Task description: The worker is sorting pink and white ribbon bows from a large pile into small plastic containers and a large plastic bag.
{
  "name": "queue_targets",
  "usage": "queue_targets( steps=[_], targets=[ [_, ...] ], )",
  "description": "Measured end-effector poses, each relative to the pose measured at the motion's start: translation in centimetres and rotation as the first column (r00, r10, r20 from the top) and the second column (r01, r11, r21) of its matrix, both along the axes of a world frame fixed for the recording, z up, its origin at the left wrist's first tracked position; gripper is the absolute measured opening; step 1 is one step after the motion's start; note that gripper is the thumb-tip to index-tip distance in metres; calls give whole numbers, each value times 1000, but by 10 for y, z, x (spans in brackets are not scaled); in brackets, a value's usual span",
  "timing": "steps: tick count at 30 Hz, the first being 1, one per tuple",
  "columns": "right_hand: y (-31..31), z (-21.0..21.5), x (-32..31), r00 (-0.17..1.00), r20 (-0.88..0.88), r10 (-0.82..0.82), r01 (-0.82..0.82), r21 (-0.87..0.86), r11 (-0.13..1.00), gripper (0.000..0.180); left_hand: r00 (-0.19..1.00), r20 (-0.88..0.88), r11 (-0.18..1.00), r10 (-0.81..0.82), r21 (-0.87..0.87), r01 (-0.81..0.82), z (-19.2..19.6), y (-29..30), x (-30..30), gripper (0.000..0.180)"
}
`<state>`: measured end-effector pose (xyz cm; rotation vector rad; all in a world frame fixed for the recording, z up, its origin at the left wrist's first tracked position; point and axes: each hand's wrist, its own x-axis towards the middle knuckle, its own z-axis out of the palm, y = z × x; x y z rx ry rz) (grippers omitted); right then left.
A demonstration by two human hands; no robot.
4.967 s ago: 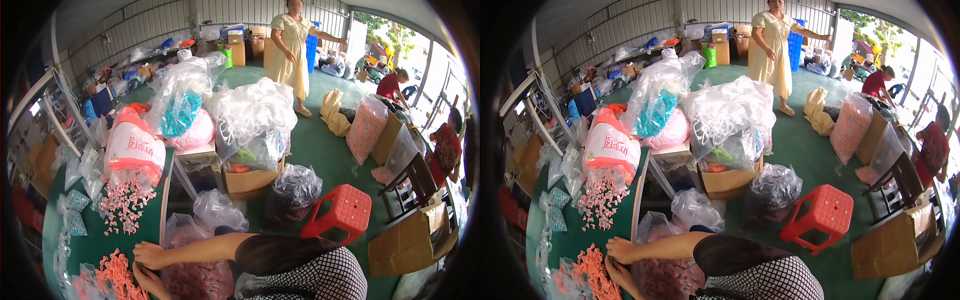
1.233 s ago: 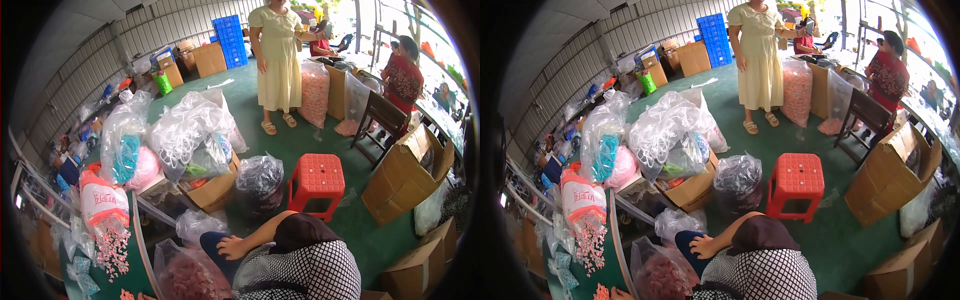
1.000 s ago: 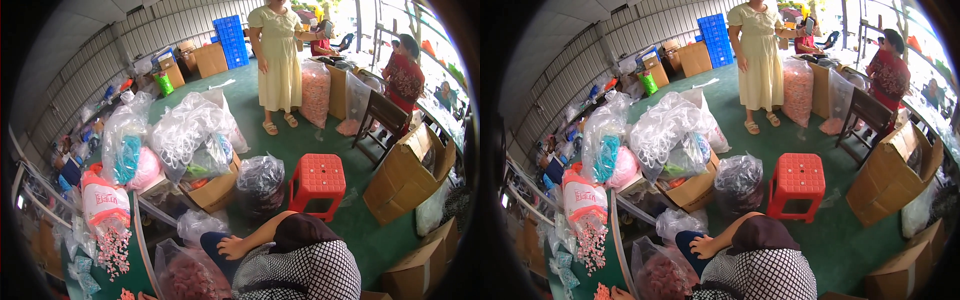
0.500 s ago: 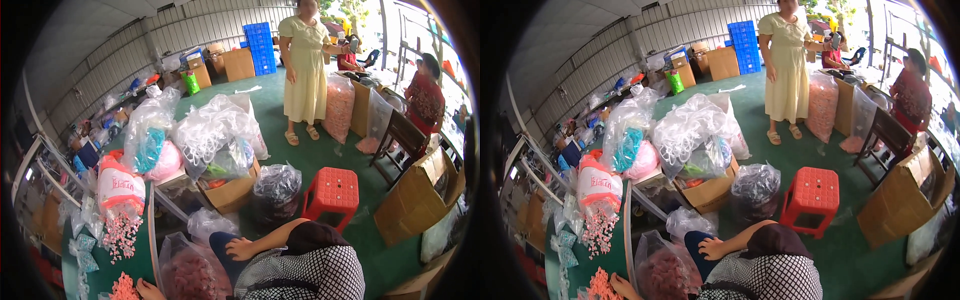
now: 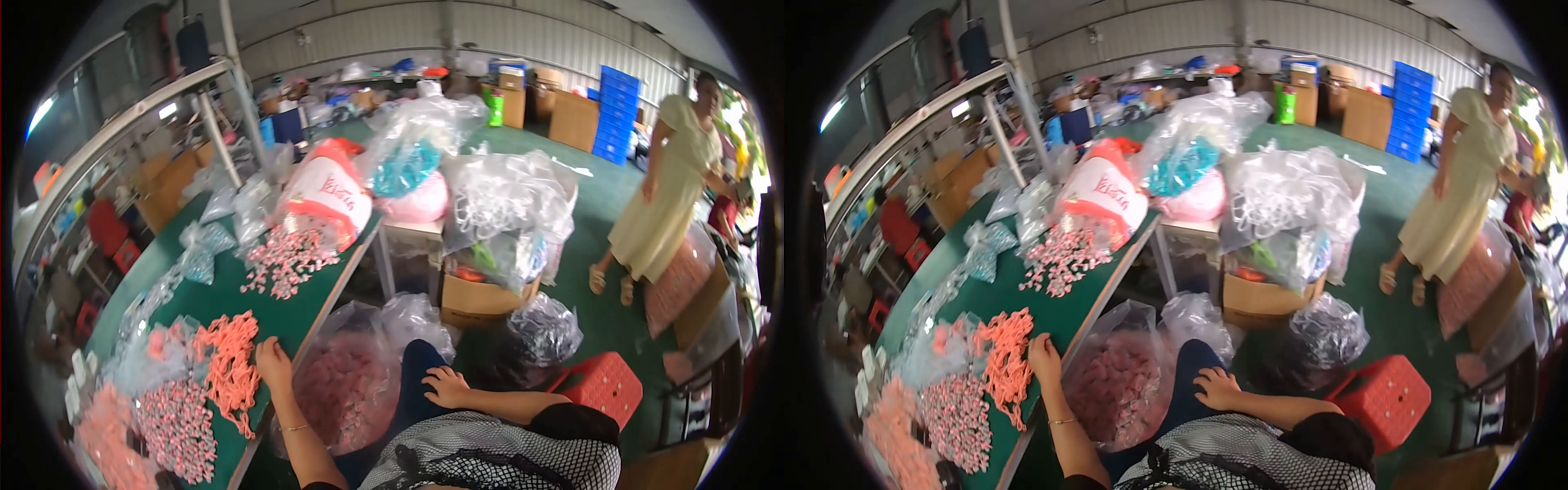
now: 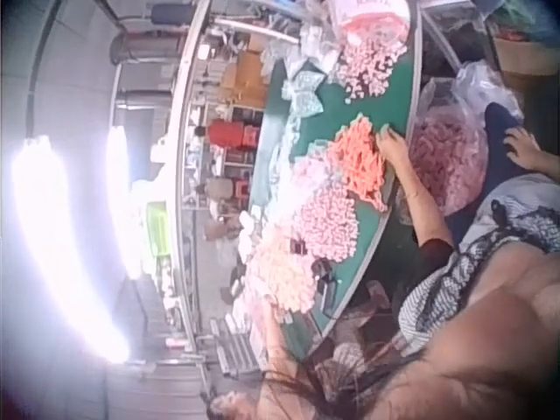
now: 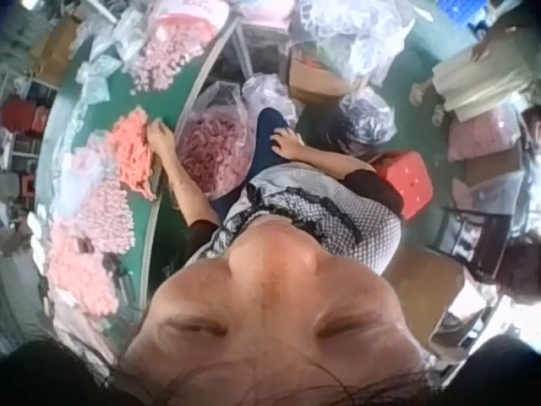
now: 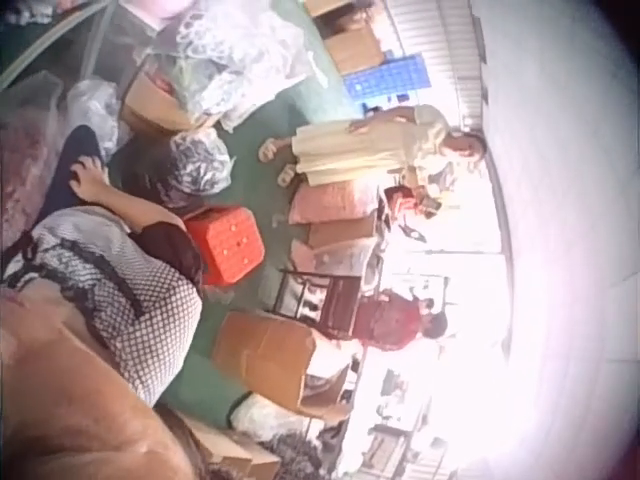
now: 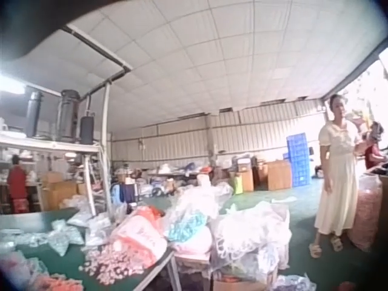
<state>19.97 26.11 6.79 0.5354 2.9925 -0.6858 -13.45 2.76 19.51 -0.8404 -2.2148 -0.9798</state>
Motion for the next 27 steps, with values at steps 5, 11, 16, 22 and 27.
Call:
queue_targets(
  steps=[5, 11, 16, 22, 27],
  targets=[
    [-1, -6, -3, 998, -69, -1, 0, -7, 1000, 43, 998, 19, 998, 62, -10, -62, 5, -8, 8, 15],
    [4, -9, -1, 997, -73, -23, 21, -36, 999, 43, 996, 62, 997, 64, -39, -62, 2, -7, 9, 15],
    [6, -10, -1, 997, -72, -31, 27, -49, 998, 44, 996, 57, 996, 74, -58, -71, 4, -3, 11, 15],
    [3, -6, -1, 991, -131, -37, 27, -82, 996, 43, 999, 21, 997, 45, -57, -44, -1, -8, 3, 15],
    [4, 0, 2, 995, -66, -71, 66, -74, 995, 43, 998, -65, 995, 6, -100, -12, -4, 0, -4, 17]
  ],
)
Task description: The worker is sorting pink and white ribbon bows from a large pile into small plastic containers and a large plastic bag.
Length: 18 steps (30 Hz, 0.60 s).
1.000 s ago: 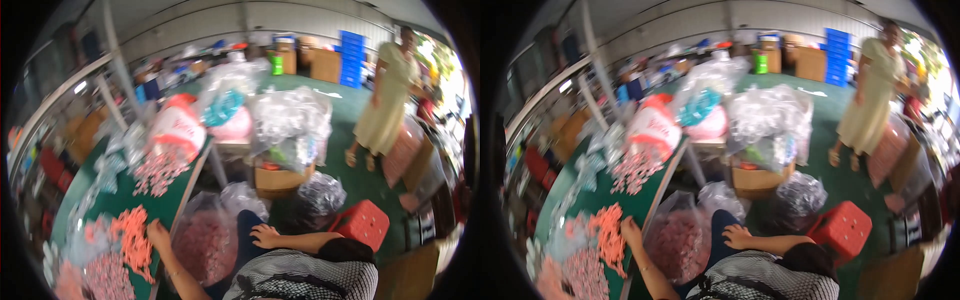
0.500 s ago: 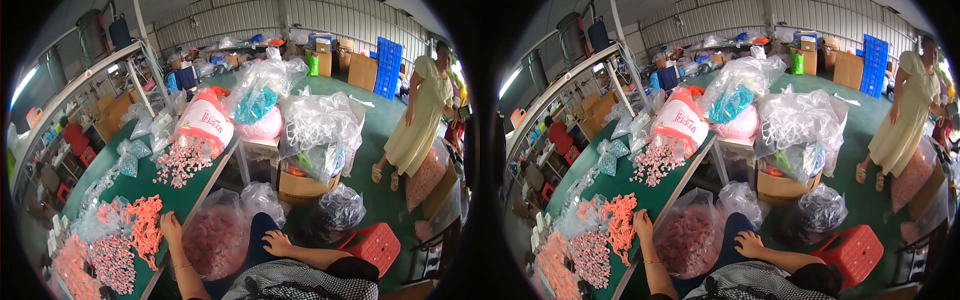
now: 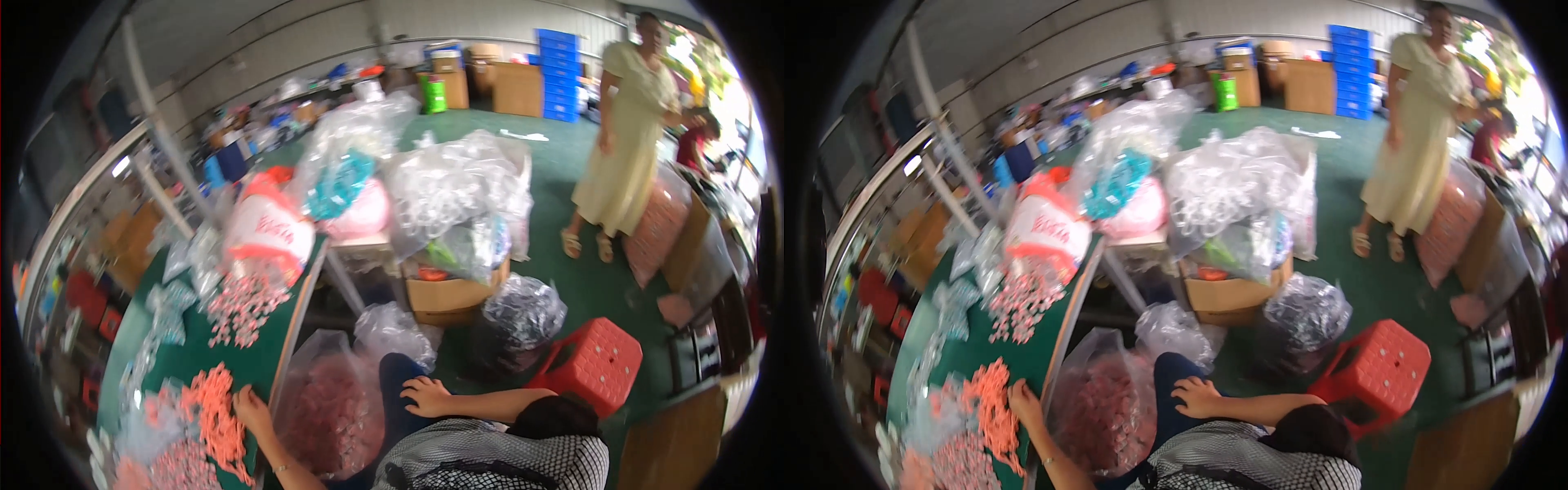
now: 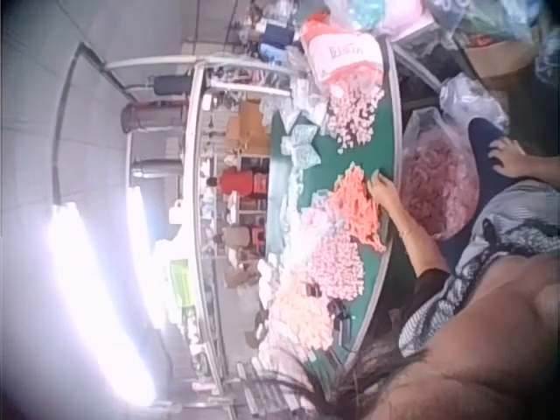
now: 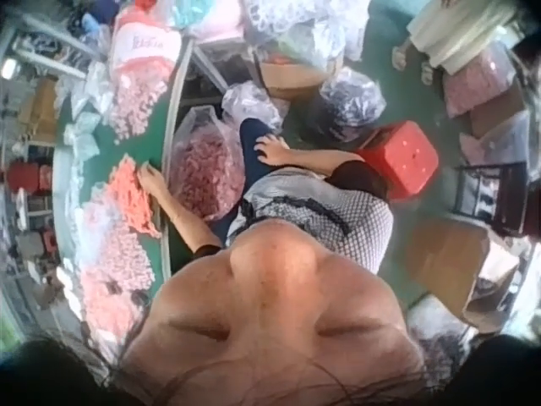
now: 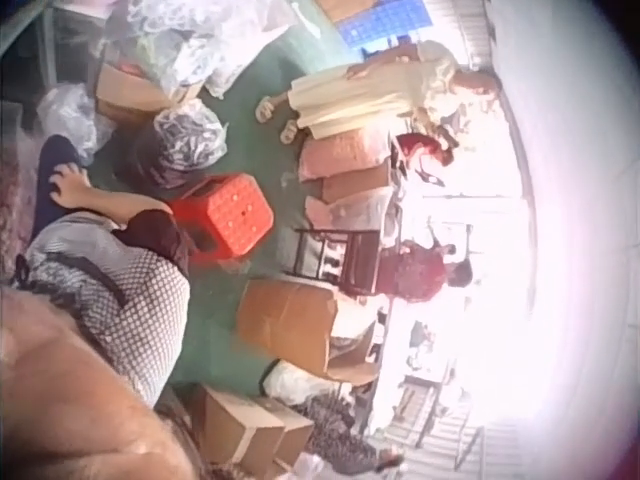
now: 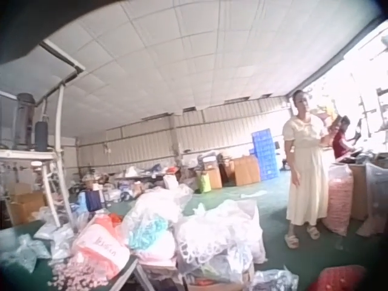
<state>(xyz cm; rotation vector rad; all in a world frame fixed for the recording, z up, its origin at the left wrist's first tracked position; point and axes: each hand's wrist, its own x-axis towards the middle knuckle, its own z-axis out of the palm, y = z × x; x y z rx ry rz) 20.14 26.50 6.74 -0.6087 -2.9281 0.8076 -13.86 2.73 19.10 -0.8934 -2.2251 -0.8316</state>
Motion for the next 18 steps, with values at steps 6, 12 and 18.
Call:
queue_targets(
  steps=[6, 12, 18],
  targets=[
    [-4, -4, -7, 999, -37, 2, -3, -20, 1000, 42, 990, 106, 995, 94, -25, -92, -9, -19, -6, 17],
    [-2, -3, -4, 999, -36, 30, -31, -23, 999, 42, 982, 98, 980, 159, -135, -145, 48, 6, 47, 21],
    [-4, -5, -6, 999, -25, 34, -34, -10, 999, 42, 987, 86, 986, 137, -111, -128, 43, 3, 42, 22]
  ],
)
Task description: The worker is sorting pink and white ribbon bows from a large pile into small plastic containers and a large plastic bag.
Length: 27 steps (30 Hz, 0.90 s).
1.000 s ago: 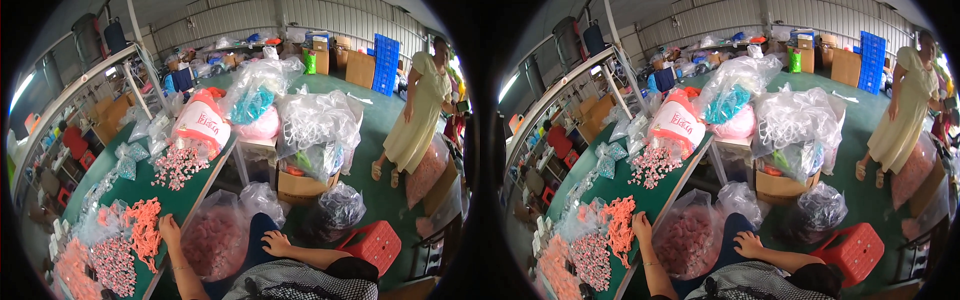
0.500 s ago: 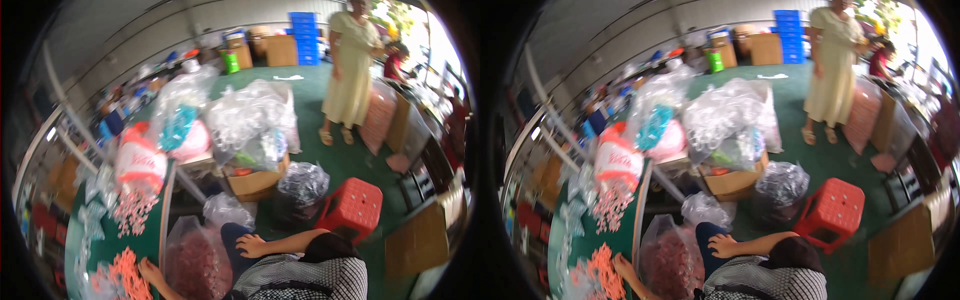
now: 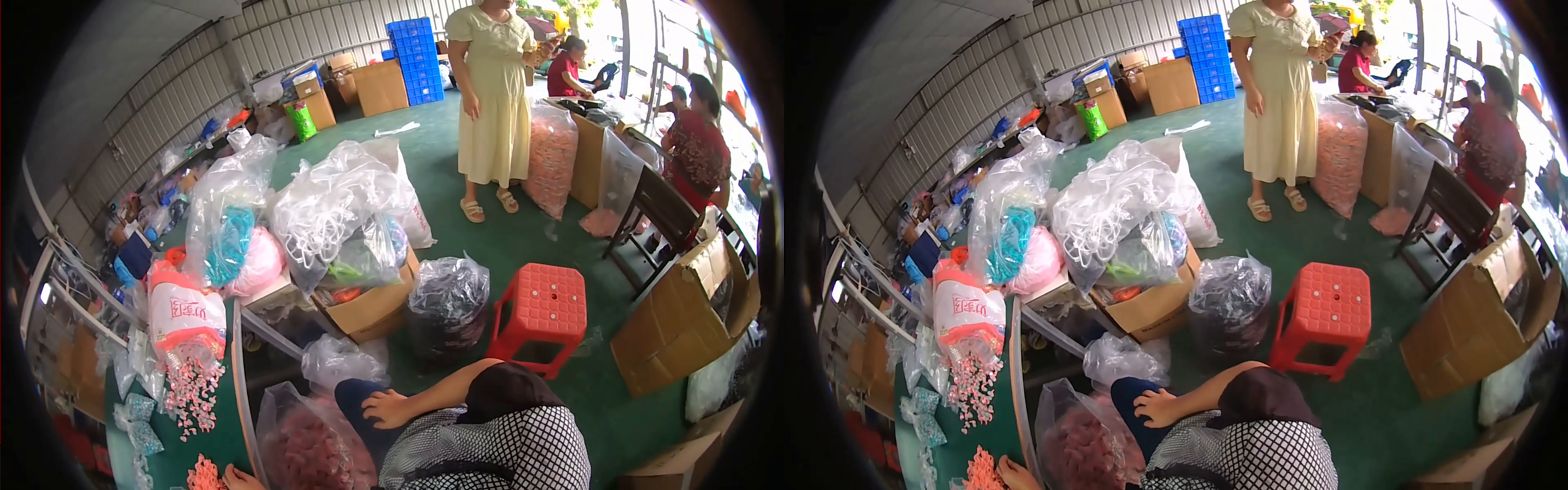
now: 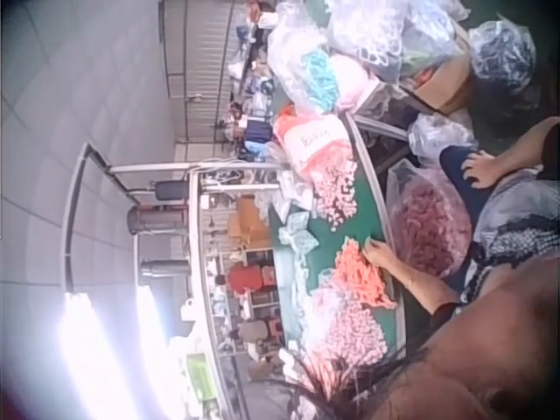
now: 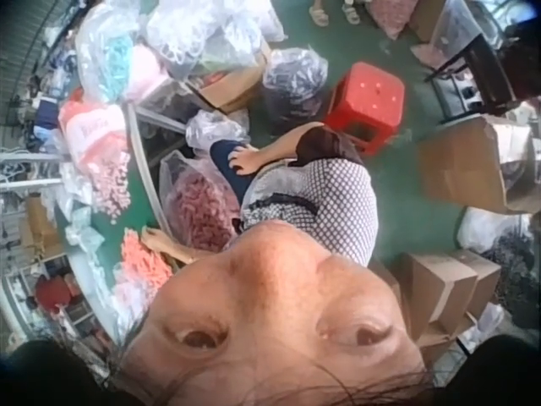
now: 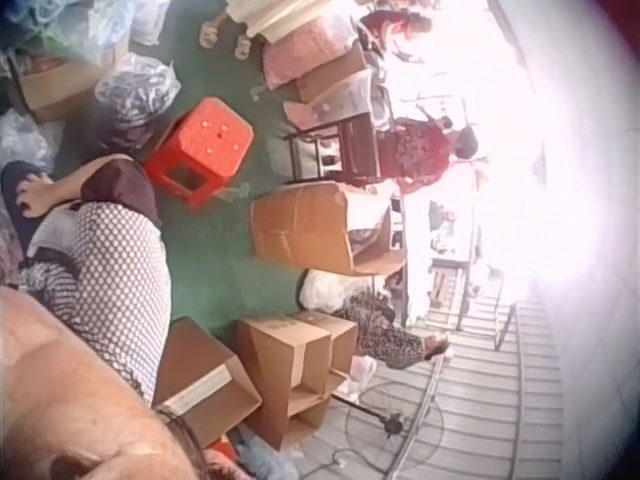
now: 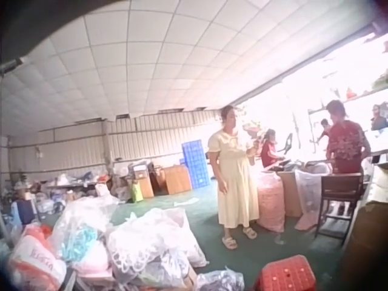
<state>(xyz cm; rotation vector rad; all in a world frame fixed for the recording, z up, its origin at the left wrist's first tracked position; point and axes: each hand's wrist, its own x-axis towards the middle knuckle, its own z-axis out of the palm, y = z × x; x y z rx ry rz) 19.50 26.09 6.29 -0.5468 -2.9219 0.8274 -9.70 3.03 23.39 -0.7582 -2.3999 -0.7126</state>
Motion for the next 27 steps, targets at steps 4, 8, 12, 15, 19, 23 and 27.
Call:
queue_targets(
  steps=[4, 8, 12, 15, 19, 23, 27],
  targets=[
    [1, 2, 1, 1000, 3, 0, 0, 2, 1000, 41, 1000, 4, 1000, -6, -23, 6, 0, 0, -1, 22],
    [0, 5, 1, 1000, 10, 5, -5, 5, 1000, 41, 1000, -5, 1000, 18, -14, -18, -4, -2, -4, 21],
    [0, 4, 0, 1000, 11, 8, -8, 5, 1000, 41, 999, -41, 1000, -6, -21, 5, -4, -2, -4, 21],
    [0, 3, 0, 1000, 17, 9, -9, 4, 1000, 40, 995, -91, 999, -42, -8, 41, -9, -4, -10, 22],
    [0, 3, 0, 1000, 16, 9, -9, 4, 1000, 40, 999, -47, 1000, -19, -23, 18, -8, -3, -8, 22],
    [0, 5, -1, 1000, 17, 6, -6, -2, 1000, 40, 1000, -20, 1000, -1, -29, 0, -8, -4, -9, 23],
    [0, 4, -2, 1000, 12, 9, -9, 2, 1000, 40, 1000, -4, 1000, -2, 3, 2, -1, -1, -2, 22]
  ],
)
